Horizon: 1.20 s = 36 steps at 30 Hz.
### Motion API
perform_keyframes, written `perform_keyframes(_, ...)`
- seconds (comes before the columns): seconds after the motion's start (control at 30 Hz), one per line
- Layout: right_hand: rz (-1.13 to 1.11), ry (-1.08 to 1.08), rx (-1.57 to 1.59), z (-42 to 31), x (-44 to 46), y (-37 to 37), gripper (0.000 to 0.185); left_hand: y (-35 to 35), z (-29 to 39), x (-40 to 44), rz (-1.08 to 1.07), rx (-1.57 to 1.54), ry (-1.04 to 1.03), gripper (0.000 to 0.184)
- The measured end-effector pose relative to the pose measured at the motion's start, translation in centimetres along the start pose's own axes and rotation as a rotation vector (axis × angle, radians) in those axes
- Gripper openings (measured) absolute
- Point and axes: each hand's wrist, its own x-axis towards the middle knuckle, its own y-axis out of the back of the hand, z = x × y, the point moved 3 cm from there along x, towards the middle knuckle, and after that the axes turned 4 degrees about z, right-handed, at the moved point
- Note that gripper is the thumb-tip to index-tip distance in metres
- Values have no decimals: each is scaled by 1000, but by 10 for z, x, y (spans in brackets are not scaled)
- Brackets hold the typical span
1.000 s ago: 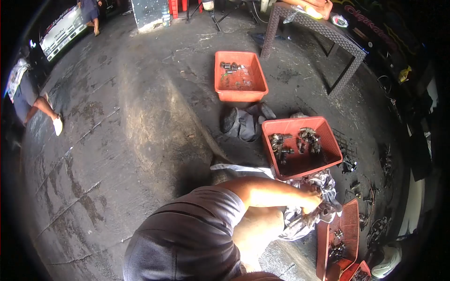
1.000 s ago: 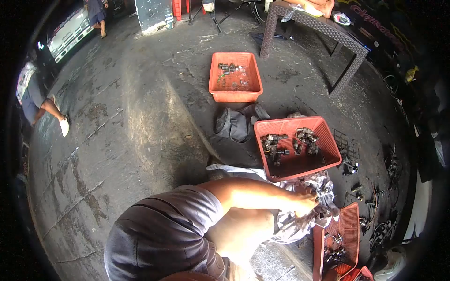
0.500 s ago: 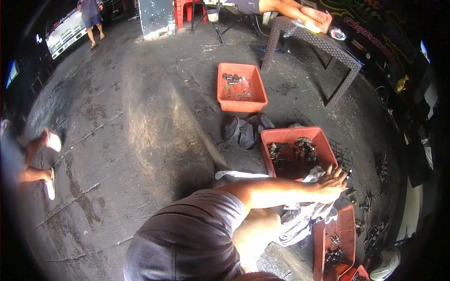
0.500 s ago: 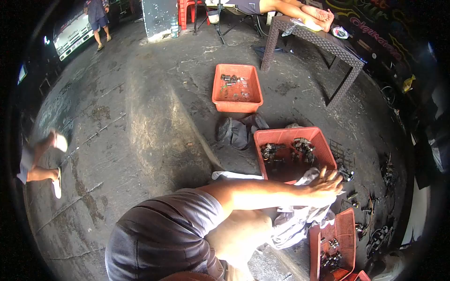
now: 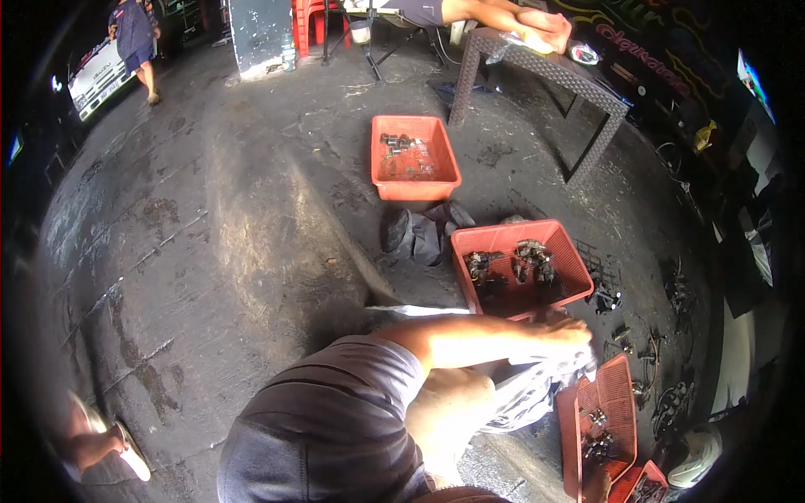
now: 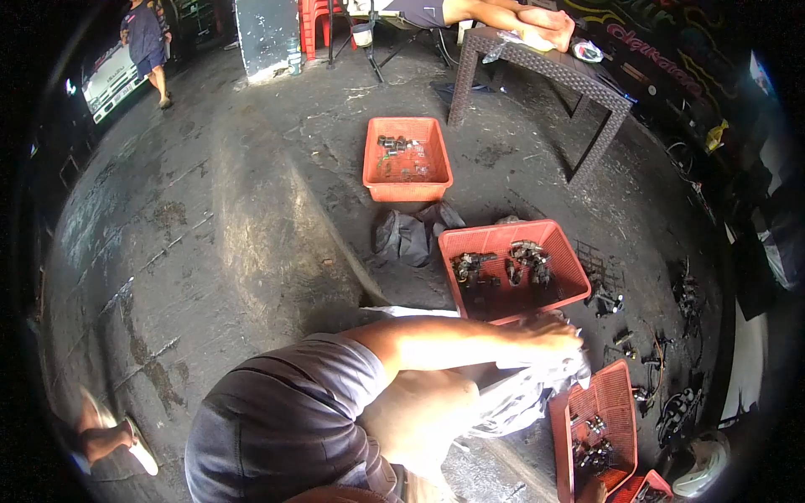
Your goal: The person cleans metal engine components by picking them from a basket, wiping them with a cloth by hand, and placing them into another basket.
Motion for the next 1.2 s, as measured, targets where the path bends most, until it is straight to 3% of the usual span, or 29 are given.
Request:
perform_keyframes(0.07, 10, -1, 15, 5, 1, 4, 15, 7, 27, 14, 135, 504, -318, 23)
perform_keyframes(0.13, 33, -6, 39, 8, 4, 12, 15, 40, 101, 15, 66, 444, -319, 25)
perform_keyframes(0.2, 66, -18, 81, 9, 9, 25, 15, 44, 131, 16, -5, 380, -312, 28)
perform_keyframes(0.27, 133, -40, 142, 7, 17, 44, 14, 43, 142, 25, 161, 240, -283, 17)
perform_keyframes(0.33, 231, -73, 203, 6, 23, 63, 18, 32, 144, 26, 272, -62, -38, 40)
perform_keyframes(0.4, 441, -119, 289, 0, 27, 78, 27, -4, 120, 46, 231, -305, -101, 48)
perform_keyframes(0.43, 584, -136, 347, -3, 26, 83, 32, -50, 107, 47, 226, -960, 237, 48)
perform_keyframes(0.47, 739, -139, 409, -12, 25, 88, 37, -42, 132, 31, 196, -760, 237, 52)
perform_keyframes(0.53, 1004, -104, 493, -36, 20, 95, 47, -71, 131, 40, 352, -771, 113, 50)
perform_keyframes(0.6, 1127, -39, 469, -62, 20, 88, 57, -93, 130, 35, 371, -775, 161, 45)
perform_keyframes(0.67, 1095, 82, 379, -70, 35, 68, 55, -104, 129, 30, 374, -772, 207, 42)
perform_keyframes(0.7, 1109, 56, 465, -92, 39, 73, 55, -108, 130, 25, 231, -802, 189, 40)
perform_keyframes(0.73, 890, -286, 1239, -107, 46, 63, 49, -114, 131, 19, 77, -834, 175, 38)
perform_keyframes(0.77, 887, -259, 1285, -118, 50, 51, 44, -115, 129, 15, 20, -876, 114, 36)
perform_keyframes(0.8, 979, -387, 1274, -137, 44, 58, 40, -106, 143, 1, 6, -1058, 222, 36)
perform_keyframes(0.87, 952, -309, 1613, -148, 46, 44, 40, -101, 136, 1, -114, -1002, 123, 37)
perform_keyframes(0.97, 1015, -303, 1381, -137, 57, 25, 43, -102, 128, 1, 1, -714, 17, 38)
perform_keyframes(1.0, 951, -157, 1469, -139, 60, 28, 42, -105, 121, 3, 147, -602, 174, 38)
perform_keyframes(1.1, 955, -407, 1375, -165, 50, 38, 44, -92, 120, 10, 241, -383, -26, 32)
perform_keyframes(1.13, 988, -350, 1486, -172, 51, 36, 45, -96, 114, 14, 270, -469, -38, 32)
perform_keyframes(1.2, 973, -368, 1654, -186, 49, 38, 43, -92, 98, 18, 290, -353, 106, 31)
